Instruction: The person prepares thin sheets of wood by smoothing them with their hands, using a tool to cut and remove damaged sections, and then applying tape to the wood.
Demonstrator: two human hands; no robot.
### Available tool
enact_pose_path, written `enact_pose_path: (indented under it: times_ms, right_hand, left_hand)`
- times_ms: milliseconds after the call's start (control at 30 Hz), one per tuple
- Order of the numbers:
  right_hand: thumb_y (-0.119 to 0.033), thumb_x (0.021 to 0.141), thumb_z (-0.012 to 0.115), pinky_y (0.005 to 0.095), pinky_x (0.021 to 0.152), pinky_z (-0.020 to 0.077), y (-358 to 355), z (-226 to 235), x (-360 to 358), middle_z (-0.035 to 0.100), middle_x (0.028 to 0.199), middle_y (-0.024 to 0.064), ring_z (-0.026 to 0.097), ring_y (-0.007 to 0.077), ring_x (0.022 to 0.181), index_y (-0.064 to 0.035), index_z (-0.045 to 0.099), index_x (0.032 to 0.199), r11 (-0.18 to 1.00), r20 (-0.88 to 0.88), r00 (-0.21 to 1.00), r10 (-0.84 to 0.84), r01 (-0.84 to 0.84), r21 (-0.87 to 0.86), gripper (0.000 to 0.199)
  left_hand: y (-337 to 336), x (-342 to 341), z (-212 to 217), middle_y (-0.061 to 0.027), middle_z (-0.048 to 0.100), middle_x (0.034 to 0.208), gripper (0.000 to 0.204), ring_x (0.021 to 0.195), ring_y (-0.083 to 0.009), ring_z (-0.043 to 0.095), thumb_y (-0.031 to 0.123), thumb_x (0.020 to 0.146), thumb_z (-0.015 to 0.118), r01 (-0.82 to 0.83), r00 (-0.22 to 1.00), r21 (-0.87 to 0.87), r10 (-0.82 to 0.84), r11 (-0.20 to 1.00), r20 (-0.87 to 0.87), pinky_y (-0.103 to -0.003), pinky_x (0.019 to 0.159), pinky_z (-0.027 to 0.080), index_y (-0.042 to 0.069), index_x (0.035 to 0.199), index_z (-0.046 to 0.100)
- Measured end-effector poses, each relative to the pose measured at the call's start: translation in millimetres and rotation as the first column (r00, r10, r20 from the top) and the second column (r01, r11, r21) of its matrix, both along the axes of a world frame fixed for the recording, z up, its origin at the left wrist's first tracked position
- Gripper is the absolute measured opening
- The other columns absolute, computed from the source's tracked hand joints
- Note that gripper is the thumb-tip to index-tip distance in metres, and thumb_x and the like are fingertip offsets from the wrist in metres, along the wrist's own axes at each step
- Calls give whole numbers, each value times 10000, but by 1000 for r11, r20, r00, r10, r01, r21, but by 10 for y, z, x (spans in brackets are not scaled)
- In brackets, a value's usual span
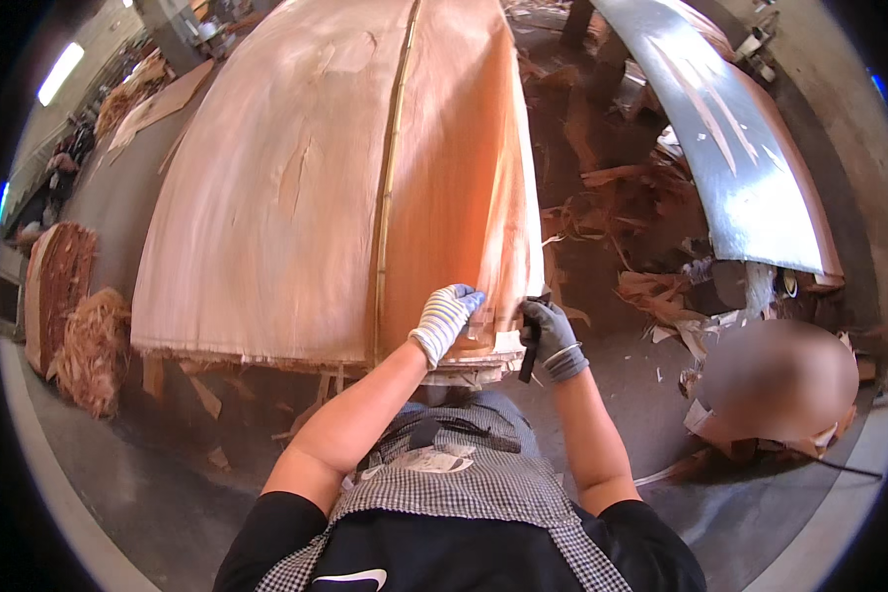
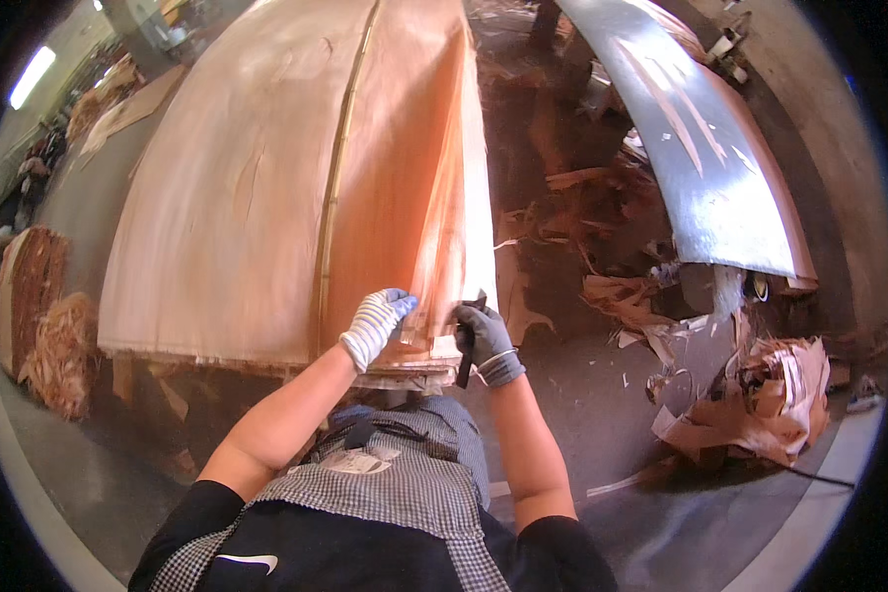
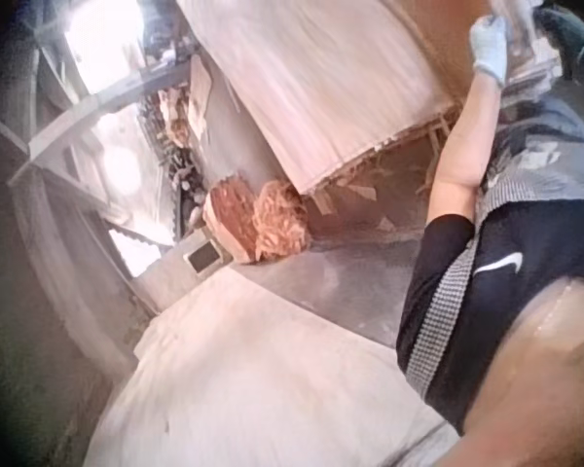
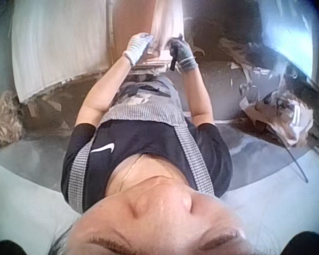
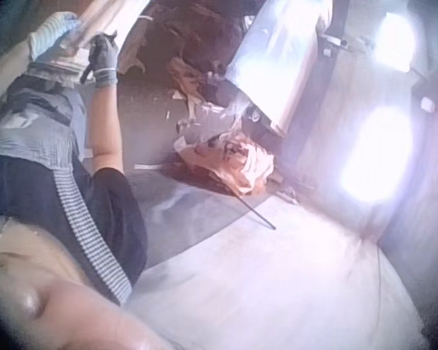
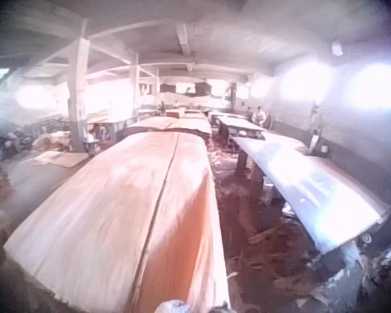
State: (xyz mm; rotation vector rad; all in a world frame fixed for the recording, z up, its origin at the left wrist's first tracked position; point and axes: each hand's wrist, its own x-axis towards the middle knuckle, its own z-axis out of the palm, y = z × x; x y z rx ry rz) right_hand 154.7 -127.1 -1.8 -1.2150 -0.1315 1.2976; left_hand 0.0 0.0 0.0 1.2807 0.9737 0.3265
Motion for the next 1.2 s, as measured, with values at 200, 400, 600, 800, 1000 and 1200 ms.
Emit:
enact_pose_path:
  times_ms: [200,400,600,800,1000,1200]
  right_hand:
    - [-101,839,580,286,671,496,-550,-218,222,662,848,84,624,188,744,5,640,984,767,970,238,-58,633,-109,189]
    - [-209,754,746,266,745,492,-2,35,-1061,634,959,86,596,123,851,-35,603,1120,950,772,595,-223,310,35,430]
    - [-136,746,674,291,666,492,473,82,-1332,625,910,114,604,183,773,3,581,1090,956,865,474,-163,292,20,382]
    - [-127,832,567,262,469,442,348,218,-1072,614,712,47,556,122,558,-23,617,927,857,449,790,-417,506,-96,150]
    - [-49,801,580,318,571,491,-301,-515,-1168,644,799,61,603,164,663,-7,614,932,954,327,910,-256,292,-66,142]
    - [-125,889,559,251,751,489,359,-192,-2435,634,1015,76,579,121,869,-16,576,1117,766,286,711,643,-611,-203,253]
  left_hand:
    - [482,-338,-326,-92,650,822,154,657,-217,634,151,899,527,112,895,-635,199,764,398,-359,635,554,22,894,609]
    - [484,-546,19,-150,635,913,252,799,-265,631,208,933,466,111,927,-680,172,725,335,-425,755,540,-18,1013,545]
    - [438,-692,168,-180,624,1018,356,938,-300,620,279,922,492,502,754,-508,-67,700,653,-437,915,484,-19,1112,533]
    - [500,-746,163,-143,618,935,160,871,-317,621,2,836,537,174,897,-610,130,773,422,-545,812,526,-16,995,533]
    - [1018,-1140,33,-116,609,908,216,820,-282,625,21,833,542,42,944,-551,147,833,295,-493,802,542,8,1047,514]
    - [1586,-2274,104,-125,618,975,229,869,-282,630,42,819,561,-108,932,-472,253,875,257,-480,798,542,27,1048,546]
